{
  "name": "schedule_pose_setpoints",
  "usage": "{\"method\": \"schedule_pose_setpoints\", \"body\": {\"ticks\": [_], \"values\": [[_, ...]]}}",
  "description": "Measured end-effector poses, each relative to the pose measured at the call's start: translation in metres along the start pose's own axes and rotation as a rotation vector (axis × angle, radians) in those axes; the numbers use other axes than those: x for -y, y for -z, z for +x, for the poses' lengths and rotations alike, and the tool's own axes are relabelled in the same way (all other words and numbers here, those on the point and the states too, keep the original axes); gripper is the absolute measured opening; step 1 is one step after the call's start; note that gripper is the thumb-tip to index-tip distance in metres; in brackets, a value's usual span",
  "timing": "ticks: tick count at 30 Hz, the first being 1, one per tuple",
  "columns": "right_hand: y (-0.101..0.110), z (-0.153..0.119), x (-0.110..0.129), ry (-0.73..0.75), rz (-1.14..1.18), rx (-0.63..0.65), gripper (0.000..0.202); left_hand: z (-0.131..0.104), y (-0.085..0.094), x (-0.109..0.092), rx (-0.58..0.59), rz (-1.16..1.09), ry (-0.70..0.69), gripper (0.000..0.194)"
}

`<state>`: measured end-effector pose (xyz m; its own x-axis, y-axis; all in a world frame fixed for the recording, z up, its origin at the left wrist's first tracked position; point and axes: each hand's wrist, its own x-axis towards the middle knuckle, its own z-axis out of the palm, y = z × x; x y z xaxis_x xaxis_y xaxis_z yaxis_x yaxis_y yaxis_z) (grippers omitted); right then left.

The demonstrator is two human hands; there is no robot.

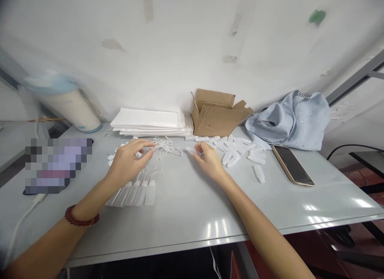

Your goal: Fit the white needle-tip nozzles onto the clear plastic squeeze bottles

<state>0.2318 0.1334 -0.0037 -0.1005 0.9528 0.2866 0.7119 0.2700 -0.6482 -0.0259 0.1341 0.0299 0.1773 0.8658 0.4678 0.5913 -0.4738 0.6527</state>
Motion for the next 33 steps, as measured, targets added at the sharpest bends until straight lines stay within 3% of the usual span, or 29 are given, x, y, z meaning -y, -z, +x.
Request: {"method": "schedule_pose_setpoints", "body": {"ticks": [5,11,14,33], "values": [[-0.002,-0.007,0.013,0.036,0.047,-0.01,0.029,0.004,0.001,0.006,-0.098,-0.146,0.25,0.01],[-0.002,-0.013,0.026,0.114,0.027,0.005,0.021,0.012,0.002,0.009,-0.086,-0.366,0.439,0.022],[-0.003,-0.015,0.028,0.133,0.03,0.01,0.017,0.012,0.002,0.007,-0.053,-0.425,0.508,0.018],[-0.006,-0.021,0.036,0.206,0.071,0.049,0.013,0.012,0.0,0.002,-0.073,-0.553,0.598,0.005]]}}
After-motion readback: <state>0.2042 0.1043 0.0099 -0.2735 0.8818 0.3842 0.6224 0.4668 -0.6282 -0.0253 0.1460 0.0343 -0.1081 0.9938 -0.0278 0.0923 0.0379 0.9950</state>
